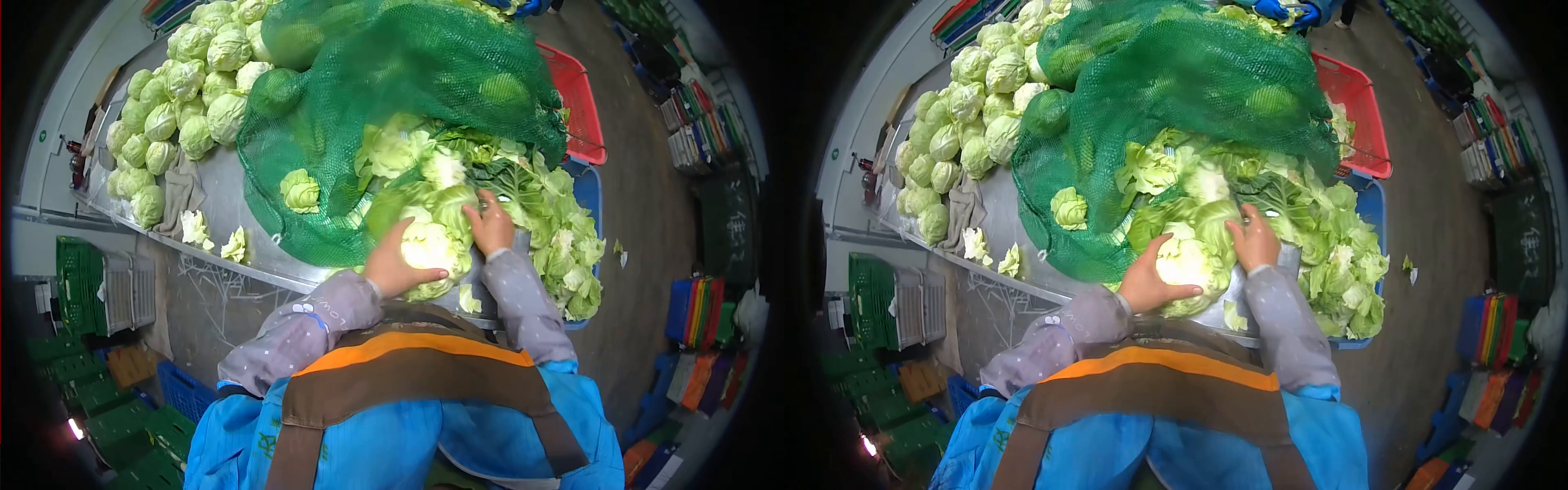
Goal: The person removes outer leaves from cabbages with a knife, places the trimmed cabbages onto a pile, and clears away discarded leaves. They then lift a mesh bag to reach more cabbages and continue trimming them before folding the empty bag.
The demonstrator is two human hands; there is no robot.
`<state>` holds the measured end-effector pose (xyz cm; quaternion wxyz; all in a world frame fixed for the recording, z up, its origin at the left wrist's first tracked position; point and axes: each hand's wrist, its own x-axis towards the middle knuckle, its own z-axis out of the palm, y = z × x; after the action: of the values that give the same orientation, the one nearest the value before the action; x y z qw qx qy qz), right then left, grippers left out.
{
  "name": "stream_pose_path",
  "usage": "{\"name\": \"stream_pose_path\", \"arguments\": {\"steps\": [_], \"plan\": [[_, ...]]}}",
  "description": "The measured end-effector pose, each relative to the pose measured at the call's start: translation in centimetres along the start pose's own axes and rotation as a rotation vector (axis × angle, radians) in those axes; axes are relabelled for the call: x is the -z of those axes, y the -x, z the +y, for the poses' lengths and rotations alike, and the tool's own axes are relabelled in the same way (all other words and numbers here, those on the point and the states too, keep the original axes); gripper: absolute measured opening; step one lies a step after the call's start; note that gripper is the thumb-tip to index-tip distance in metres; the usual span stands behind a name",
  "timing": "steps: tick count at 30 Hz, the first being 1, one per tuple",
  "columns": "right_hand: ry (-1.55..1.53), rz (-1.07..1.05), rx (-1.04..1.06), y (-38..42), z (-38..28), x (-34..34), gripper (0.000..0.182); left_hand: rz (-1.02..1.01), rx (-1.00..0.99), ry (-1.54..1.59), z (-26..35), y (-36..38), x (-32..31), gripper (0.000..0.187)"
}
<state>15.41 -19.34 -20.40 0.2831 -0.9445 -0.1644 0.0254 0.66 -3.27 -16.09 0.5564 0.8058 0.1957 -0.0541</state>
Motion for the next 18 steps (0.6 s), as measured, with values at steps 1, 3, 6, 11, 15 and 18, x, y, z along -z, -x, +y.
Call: {"name": "stream_pose_path", "arguments": {"steps": [1, 3, 6, 11, 15, 18], "plan": [[-0.047, 0.144, 0.072, 1.3, -0.7, 1.4, 0.041, -0.001, 0.005, 0.003, 0.5, 0.2, 0.1, 0.107], [-0.167, 0.049, 0.172, 4.2, 0.0, 4.5, 0.039, -0.038, -0.011, -0.197, 1.4, -0.2, 0.2, 0.103], [-0.256, -0.017, 0.211, 10.5, -1.4, 6.4, 0.039, -0.123, 0.041, -0.189, 1.0, -0.8, -0.5, 0.102], [-0.298, -0.343, -0.113, 12.6, -3.8, 7.0, 0.055, -0.118, 0.159, -0.012, 2.0, -0.1, -1.8, 0.106], [-0.284, -0.246, 0.05, 11.5, -2.7, 5.3, 0.06, -0.085, 0.119, -0.033, 1.4, -0.2, -2.5, 0.109], [-0.267, -0.287, 0.037, 10.1, -2.6, 5.5, 0.062, -0.108, -0.265, -0.625, 5.3, -2.9, 0.4, 0.105]]}}
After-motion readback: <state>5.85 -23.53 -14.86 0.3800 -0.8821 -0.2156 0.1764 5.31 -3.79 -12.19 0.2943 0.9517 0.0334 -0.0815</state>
